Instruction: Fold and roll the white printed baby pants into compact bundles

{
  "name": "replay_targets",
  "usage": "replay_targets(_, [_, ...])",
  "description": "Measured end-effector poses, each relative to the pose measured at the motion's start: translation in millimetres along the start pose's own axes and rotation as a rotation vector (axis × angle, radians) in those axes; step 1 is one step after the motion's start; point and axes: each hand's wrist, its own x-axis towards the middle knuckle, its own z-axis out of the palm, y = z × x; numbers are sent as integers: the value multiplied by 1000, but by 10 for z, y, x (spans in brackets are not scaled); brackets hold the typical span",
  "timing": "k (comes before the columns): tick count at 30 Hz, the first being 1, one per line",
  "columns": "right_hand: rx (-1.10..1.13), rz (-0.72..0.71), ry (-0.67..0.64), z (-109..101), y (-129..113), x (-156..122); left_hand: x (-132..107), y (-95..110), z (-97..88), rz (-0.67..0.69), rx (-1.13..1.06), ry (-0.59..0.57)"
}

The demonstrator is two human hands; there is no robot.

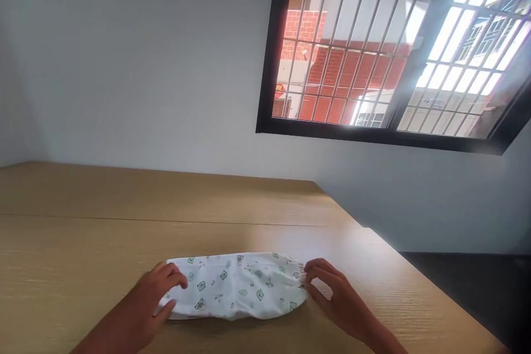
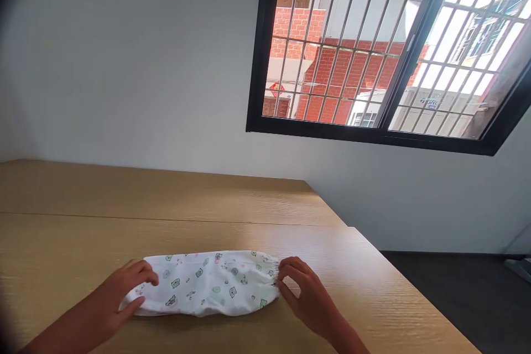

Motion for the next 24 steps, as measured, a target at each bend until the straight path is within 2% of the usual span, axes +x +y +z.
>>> replay_targets(3, [-110, 117, 37, 99, -104, 209, 198, 398, 145, -18, 10, -125])
replay_targets(5, [-162, 274, -21, 161, -98, 320, 318, 499, 263, -3, 42, -197])
replay_targets(7, [-166, 371, -83, 206, -35, 384, 400, 475, 372, 44, 93, -205])
replay_targets(10, [-100, 344, -100, 236, 60, 390, 436, 361, 465, 96, 146, -155])
replay_targets(13, [76, 326, -108, 232, 64, 353, 414, 312, 455, 117, 147, -147])
replay_targets(17, [311, 340, -96, 189, -3, 339, 402, 306, 392, 79, 100, -173])
replay_targets(21, [374, 320, -34, 177, -31, 325, 424, 208, 406, 57, 92, -85])
replay_targets(24, [331, 334, -16, 212, 13, 289, 438, 94, 413, 42, 121, -28])
